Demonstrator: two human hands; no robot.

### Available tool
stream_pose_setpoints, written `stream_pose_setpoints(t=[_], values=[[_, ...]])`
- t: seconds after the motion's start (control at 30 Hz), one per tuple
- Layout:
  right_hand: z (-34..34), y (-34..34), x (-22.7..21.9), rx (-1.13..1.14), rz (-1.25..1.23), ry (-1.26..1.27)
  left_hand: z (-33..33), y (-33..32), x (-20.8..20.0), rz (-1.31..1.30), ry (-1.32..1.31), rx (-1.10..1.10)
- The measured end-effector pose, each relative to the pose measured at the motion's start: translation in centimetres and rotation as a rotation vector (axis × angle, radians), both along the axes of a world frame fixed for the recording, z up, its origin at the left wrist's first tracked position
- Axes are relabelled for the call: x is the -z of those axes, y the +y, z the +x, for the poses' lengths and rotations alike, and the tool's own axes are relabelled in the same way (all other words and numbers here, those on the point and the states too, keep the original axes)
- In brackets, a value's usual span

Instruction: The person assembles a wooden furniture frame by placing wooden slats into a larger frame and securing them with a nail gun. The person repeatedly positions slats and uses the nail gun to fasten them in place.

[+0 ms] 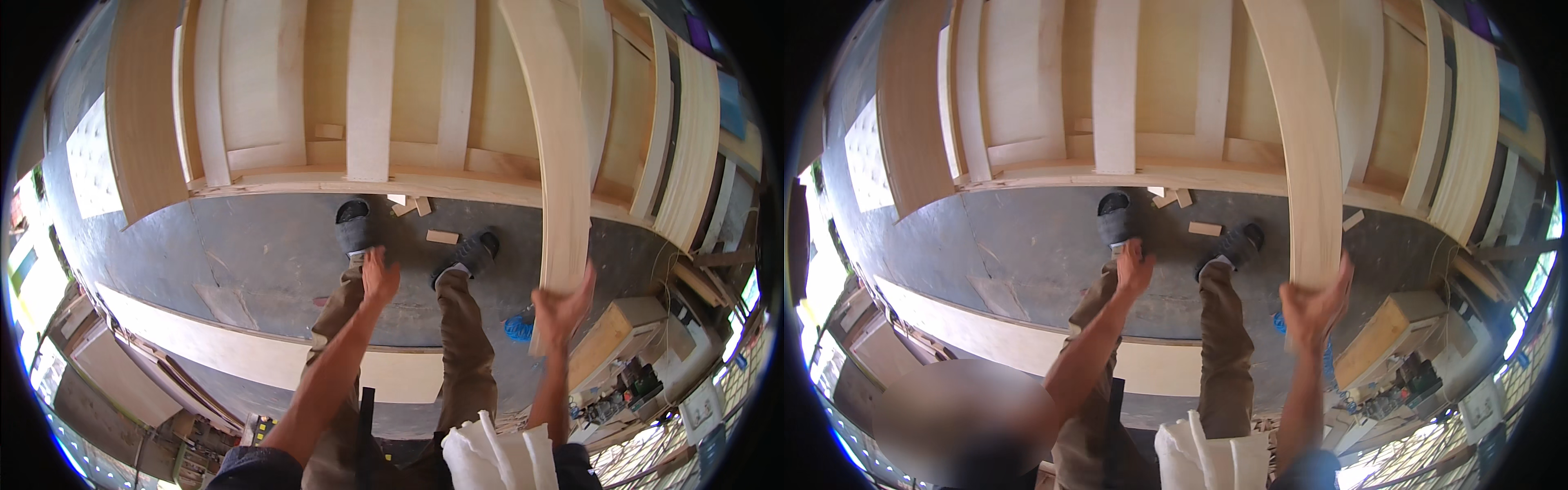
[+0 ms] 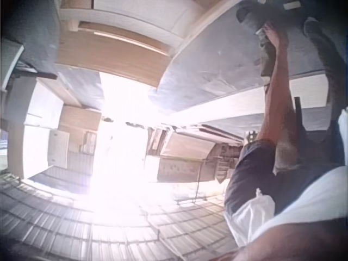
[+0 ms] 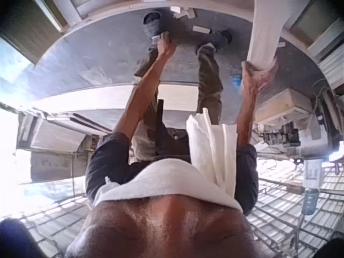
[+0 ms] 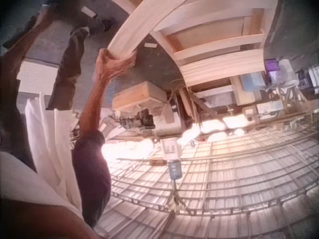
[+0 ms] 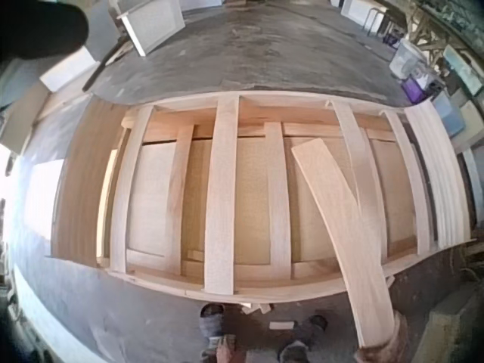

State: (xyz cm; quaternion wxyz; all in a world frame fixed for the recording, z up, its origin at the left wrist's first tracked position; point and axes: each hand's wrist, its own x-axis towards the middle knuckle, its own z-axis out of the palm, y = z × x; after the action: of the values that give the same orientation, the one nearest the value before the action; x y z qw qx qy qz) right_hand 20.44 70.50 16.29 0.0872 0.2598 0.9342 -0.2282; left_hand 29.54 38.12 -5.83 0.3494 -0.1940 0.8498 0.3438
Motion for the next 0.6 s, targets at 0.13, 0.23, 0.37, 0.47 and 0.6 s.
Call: stream_pose_setpoints(t=[0.13,0.23,0.37,0.47,0.6], values=[[16.7,0.6,-0.5,0.264,0.048,0.137,-6.6,3.8,5.2,-0.123,-0.102,-0.125],[25.3,-0.5,1.4,0.540,0.021,0.190,-9.6,7.6,9.4,-0.176,-0.208,-0.359],[30.0,0.1,4.9,0.791,0.071,0.170,-11.4,8.2,17.4,-0.277,0.029,-0.512],[32.4,3.6,11.8,1.040,0.125,0.116,-12.6,9.7,19.7,-0.429,0.028,-0.618],[29.4,10.9,19.4,1.230,0.059,0.249,-11.7,12.6,18.4,-0.363,0.113,-0.764]])
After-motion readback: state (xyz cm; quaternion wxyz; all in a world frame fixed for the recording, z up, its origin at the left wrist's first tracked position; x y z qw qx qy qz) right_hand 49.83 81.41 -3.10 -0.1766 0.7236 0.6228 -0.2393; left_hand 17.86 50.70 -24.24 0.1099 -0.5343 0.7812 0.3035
